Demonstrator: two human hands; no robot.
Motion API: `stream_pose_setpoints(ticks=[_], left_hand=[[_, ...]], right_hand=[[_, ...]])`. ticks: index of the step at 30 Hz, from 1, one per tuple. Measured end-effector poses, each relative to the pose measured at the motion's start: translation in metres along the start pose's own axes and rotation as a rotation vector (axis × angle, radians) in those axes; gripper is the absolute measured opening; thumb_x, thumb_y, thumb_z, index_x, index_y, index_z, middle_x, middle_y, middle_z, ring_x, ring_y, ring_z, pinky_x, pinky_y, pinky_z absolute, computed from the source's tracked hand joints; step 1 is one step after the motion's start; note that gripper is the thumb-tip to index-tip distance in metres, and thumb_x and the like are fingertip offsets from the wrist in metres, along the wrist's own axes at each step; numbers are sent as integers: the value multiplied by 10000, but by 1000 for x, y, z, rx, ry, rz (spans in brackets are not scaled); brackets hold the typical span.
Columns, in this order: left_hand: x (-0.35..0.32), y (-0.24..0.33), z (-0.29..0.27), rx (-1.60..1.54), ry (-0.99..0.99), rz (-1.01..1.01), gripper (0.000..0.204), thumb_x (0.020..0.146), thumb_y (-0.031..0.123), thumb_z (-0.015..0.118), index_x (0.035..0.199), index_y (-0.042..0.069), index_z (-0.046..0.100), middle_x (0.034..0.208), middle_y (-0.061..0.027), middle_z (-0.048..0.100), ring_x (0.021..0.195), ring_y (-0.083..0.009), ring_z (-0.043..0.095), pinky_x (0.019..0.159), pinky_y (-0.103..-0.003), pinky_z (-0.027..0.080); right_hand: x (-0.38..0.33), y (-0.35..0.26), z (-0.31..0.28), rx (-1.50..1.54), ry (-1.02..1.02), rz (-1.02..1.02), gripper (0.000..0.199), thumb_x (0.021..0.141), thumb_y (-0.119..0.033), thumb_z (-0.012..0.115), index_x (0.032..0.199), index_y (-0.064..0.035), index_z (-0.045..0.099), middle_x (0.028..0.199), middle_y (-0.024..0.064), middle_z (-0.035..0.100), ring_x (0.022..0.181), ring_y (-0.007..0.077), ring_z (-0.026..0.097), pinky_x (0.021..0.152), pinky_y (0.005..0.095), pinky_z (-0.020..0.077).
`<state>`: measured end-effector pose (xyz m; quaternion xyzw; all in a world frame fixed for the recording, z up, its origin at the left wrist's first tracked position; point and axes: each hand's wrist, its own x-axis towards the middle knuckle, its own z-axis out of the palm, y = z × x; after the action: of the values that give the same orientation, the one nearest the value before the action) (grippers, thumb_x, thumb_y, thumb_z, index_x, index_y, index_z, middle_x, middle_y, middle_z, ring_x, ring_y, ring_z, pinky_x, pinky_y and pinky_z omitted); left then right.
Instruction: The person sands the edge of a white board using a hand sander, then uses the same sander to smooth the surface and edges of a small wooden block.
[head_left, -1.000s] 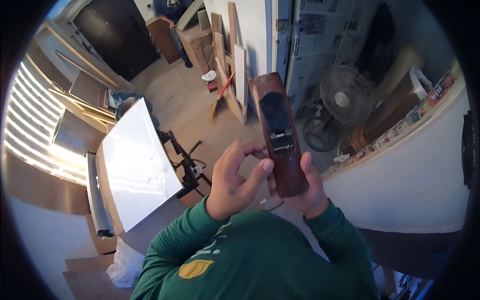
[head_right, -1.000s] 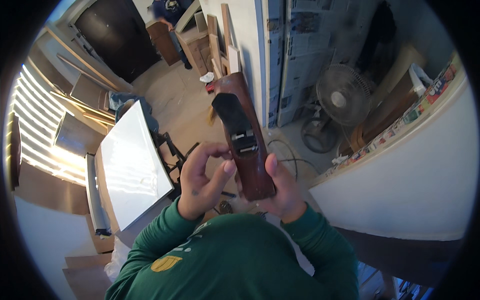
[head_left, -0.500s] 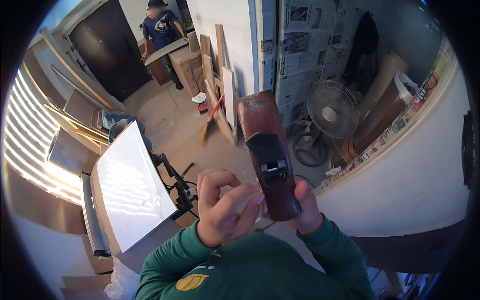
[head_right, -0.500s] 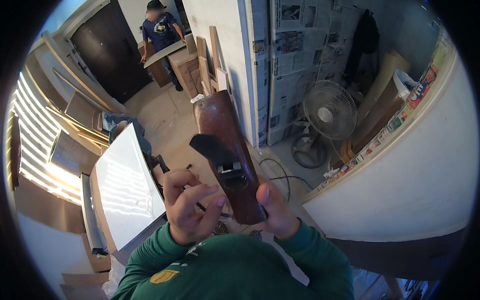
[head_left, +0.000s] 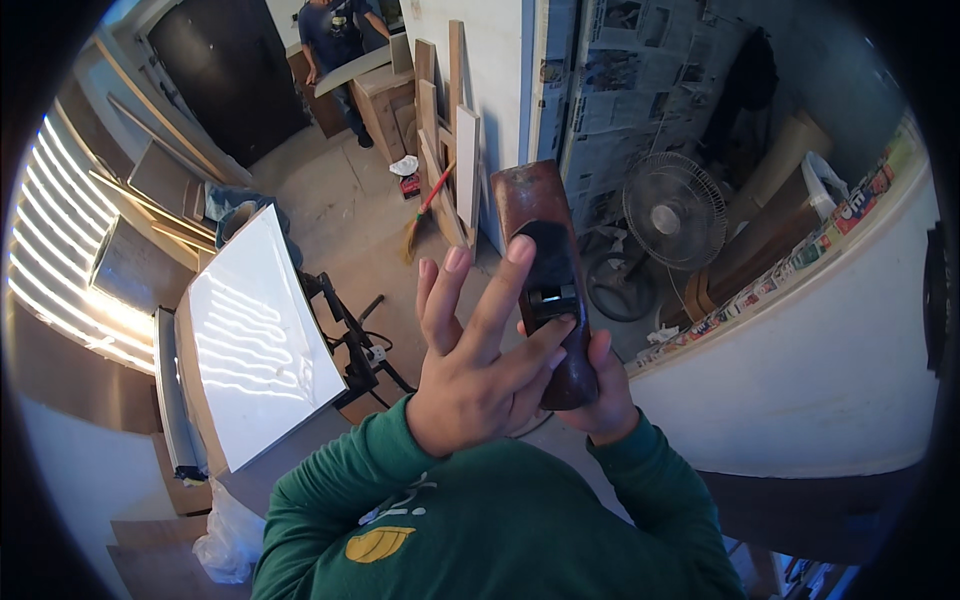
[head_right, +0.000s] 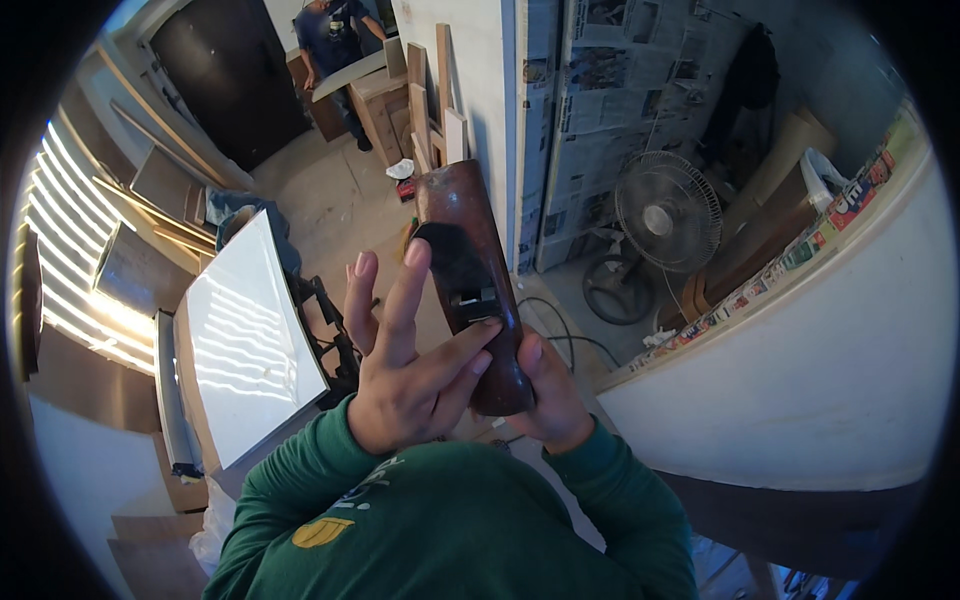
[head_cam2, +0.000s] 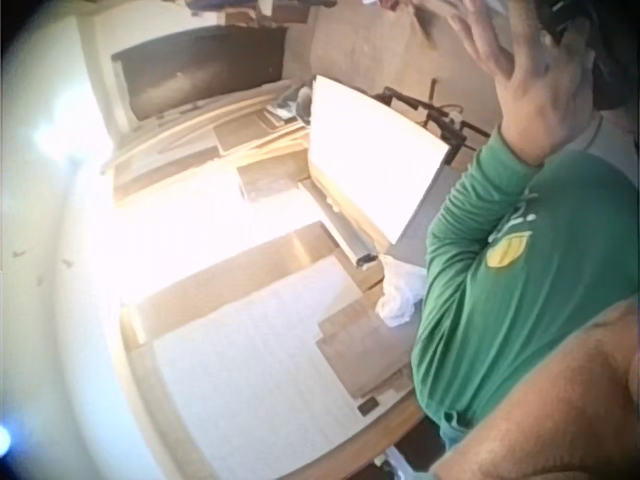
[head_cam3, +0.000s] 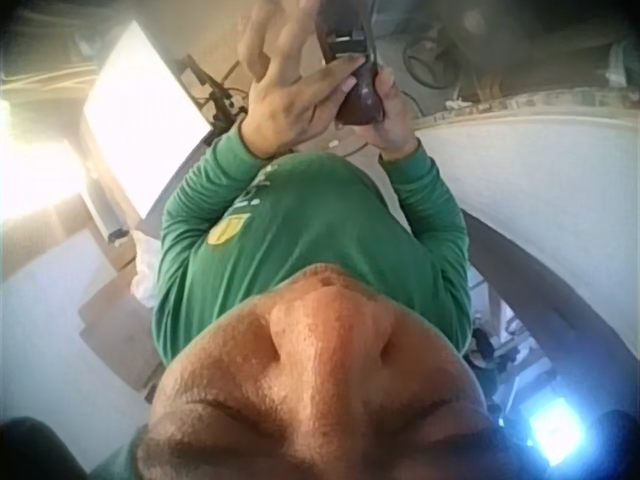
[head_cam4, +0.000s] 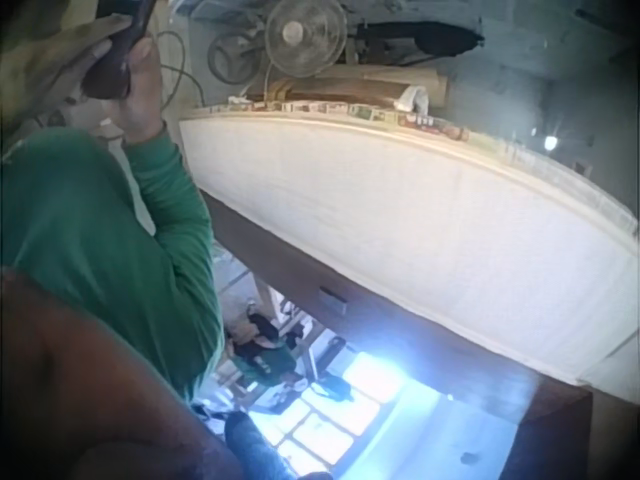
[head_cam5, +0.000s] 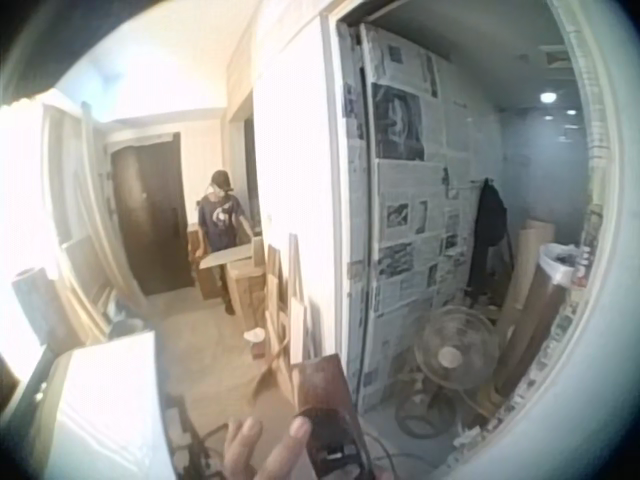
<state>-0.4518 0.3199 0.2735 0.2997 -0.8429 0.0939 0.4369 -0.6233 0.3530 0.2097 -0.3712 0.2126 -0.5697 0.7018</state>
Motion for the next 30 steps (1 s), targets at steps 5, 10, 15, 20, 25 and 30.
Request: stream_pose_setpoints(ticks=[5, 10, 15, 20, 25, 30], left_hand=[[-3, -6, 4, -51, -49, -20, 278, 847, 234, 757, 1121, 200, 794, 1656, -346, 170, 1535, -573, 58, 1235, -600, 65], [-6, -10, 6, -49, -74, 20, 268, 864, 222, 736, 1126, 183, 782, 1670, -331, 140, 1535, -582, 18, 1233, -627, 38], [-12, -13, 8, -28, -31, 104, 251, 868, 211, 732, 1105, 139, 767, 1673, -313, 160, 1535, -583, 8, 1232, -642, 39], [-15, -14, 8, -90, 25, 110, 239, 850, 205, 754, 1064, 98, 760, 1674, -301, 179, 1539, -576, 3, 1235, -627, 54], [-18, -11, 5, -105, 56, 49, 208, 831, 187, 774, 1020, 99, 764, 1658, -356, 147, 1546, -563, 30, 1240, -603, 62], [-18, -1, 6, -291, 82, -191, 223, 816, 142, 779, 1038, 145, 791, 1648, -401, 85, 1556, -545, 36, 1238, -585, 62]], right_hand=[[2, -1, -3, -11, -12, -8, 860, 953, -742, 502, 1390, -2, 471, 1054, 80, 644, 856, 138, 670, 677, 288, 562], [3, -2, -6, -48, -20, -18, 886, 944, -718, 557, 1414, 26, 452, 1097, 86, 638, 897, 127, 660, 725, 284, 561], [5, -4, 0, -114, -43, -62, 926, 921, -720, 596, 1436, 36, 453, 1189, 94, 636, 1025, 128, 653, 834, 279, 559], [5, -1, 1, -131, -13, -98, 931, 913, -732, 592, 1428, 34, 470, 1220, 84, 632, 1052, 124, 644, 862, 274, 550], [4, 3, -18, -105, -120, -60, 926, 932, -708, 584, 1486, 14, 415, 1338, 113, 582, 1202, 182, 591, 1006, 331, 495], [4, 0, -9, -93, -81, -81, 940, 907, -718, 603, 1483, 2, 419, 1310, 112, 595, 1142, 193, 616, 943, 349, 525]])
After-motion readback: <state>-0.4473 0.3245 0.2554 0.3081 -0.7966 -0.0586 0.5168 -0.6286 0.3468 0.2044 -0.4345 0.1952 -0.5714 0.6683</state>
